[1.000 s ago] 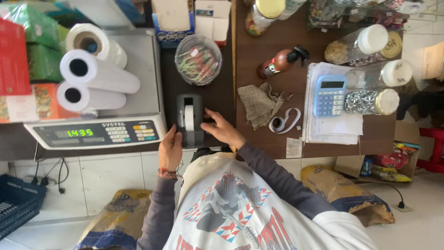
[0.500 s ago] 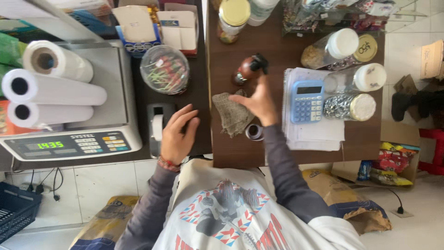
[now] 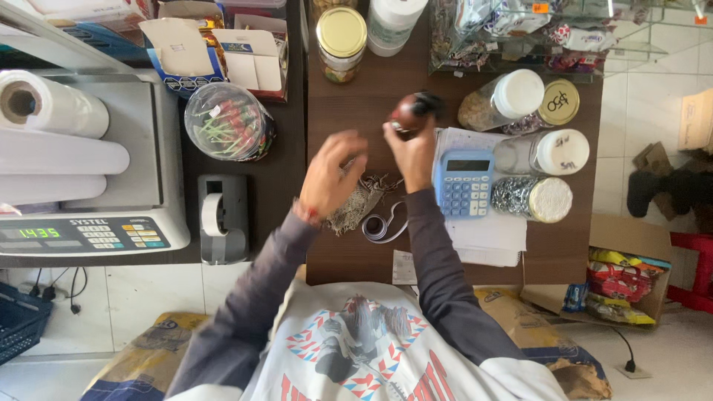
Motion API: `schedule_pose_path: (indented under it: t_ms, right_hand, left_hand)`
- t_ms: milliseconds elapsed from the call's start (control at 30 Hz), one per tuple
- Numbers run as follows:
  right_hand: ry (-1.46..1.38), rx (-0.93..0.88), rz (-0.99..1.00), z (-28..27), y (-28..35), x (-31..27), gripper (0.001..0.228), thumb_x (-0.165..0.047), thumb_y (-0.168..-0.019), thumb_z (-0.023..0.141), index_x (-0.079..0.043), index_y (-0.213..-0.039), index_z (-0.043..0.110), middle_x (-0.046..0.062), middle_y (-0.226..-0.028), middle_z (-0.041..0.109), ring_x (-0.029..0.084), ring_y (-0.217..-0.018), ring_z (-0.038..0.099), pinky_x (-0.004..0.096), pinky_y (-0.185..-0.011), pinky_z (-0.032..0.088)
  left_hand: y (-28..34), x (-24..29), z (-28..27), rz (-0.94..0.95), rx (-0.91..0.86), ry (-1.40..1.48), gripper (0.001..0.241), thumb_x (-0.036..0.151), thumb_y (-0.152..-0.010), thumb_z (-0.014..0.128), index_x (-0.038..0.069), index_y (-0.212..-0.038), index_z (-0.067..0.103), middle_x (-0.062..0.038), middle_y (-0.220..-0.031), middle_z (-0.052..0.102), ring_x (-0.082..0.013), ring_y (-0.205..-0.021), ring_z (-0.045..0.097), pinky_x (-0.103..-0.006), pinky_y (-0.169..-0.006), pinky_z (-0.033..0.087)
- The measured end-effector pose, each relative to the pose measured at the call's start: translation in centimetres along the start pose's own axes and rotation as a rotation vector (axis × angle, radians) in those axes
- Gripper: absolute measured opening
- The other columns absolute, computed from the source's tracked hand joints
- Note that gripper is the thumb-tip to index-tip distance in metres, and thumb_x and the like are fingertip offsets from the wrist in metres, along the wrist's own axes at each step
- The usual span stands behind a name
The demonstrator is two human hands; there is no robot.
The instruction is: The person organizes various items on a counter, including boxes, paper rolls, jars, and a calculator, placing them on a scale and then moving them to a white table.
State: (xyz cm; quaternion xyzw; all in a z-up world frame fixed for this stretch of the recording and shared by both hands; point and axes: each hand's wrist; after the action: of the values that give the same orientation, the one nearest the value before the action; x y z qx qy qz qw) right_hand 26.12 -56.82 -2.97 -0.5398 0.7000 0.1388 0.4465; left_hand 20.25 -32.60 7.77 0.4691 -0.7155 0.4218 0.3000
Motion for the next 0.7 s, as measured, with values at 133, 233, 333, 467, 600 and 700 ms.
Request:
schedule_pose_path:
  t_ms: [133,233,333,467,600,700]
  right_hand:
    - [0.010,0.013,0.233,-2.2,-1.6,2.1,0.115,-0.038,-0.091,0.116,-0.002,-0.182,0.056,0.036,-0.161,0.082,0.057,-0.153,0.079,0.061,-0.134,0.068]
    - [-0.021,0.073,0.241,-3.1,-2.5,3.3,0.131,-0.044,-0.091,0.114,0.003,-0.191,0.043,0.029,-0.169,0.084,0.036,-0.161,0.081,0.045,-0.131,0.064]
    - [-0.046,-0.066,0.337,-5.9,-2.3,-0.2,0.143,-0.053,-0.090,0.108,0.002,-0.197,0.029,0.020,-0.161,0.089,0.034,-0.152,0.085,0.046,-0.124,0.065]
    - [-0.015,-0.647,0.627,-13.6,-2.7,-11.6,0.146,-0.054,-0.096,0.096,-0.005,-0.199,0.006,0.027,-0.205,0.035,0.039,-0.181,0.053,0.056,-0.146,0.044]
    - [0.028,-1.271,0.628,-17.2,0.2,-13.5,0.138,-0.085,-0.087,0.075,-0.021,-0.200,0.028,0.008,-0.207,0.043,0.035,-0.175,0.067,0.062,-0.130,0.067]
    - [-0.223,-1.363,0.503,-16.0,2.6,-12.4,0.138,-0.082,-0.093,0.078,-0.019,-0.202,0.024,0.014,-0.208,0.042,0.040,-0.181,0.060,0.059,-0.144,0.052]
  left_hand:
    - [-11.6,-0.5,3.5,0.213,0.106,-0.295,0.045,0.019,-0.119,0.092,0.013,-0.162,0.080,-0.020,-0.160,0.077,-0.0467,-0.147,0.082,-0.0553,-0.122,0.071]
    - [-20.8,-1.6,7.1,0.214,-0.039,-0.505,0.067,0.023,-0.128,0.085,0.000,-0.184,0.057,-0.032,-0.185,0.061,-0.0524,-0.174,0.061,-0.0634,-0.145,0.061]
    - [-27.7,-6.3,11.7,0.212,-0.060,-0.884,0.107,-0.005,-0.102,0.086,-0.002,-0.194,0.034,-0.022,-0.197,0.046,-0.0456,-0.183,0.046,-0.0505,-0.149,0.058]
    - [-30.8,-10.9,15.0,0.119,0.089,-0.851,0.050,0.003,-0.101,0.093,0.002,-0.149,0.080,-0.029,-0.183,0.048,-0.0598,-0.172,0.046,-0.0659,-0.134,0.066]
    - [-29.0,-11.9,15.0,0.178,0.141,-0.654,0.051,0.013,-0.083,0.114,0.003,-0.120,0.080,-0.040,-0.184,0.042,-0.0661,-0.167,0.057,-0.0687,-0.108,0.083]
    - [-26.1,-10.1,13.2,0.127,0.051,-0.529,0.051,0.027,-0.107,0.114,0.000,-0.131,0.078,-0.042,-0.201,0.015,-0.0707,-0.175,0.054,-0.0712,-0.118,0.082]
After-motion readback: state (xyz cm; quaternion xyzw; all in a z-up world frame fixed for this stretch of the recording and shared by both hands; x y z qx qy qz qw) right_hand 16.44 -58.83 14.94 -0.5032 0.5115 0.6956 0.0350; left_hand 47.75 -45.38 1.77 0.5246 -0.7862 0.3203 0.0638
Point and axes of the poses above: each hand's wrist, its own y-axis away from the middle knuckle, its own z-axis out of the palm, x = y × z
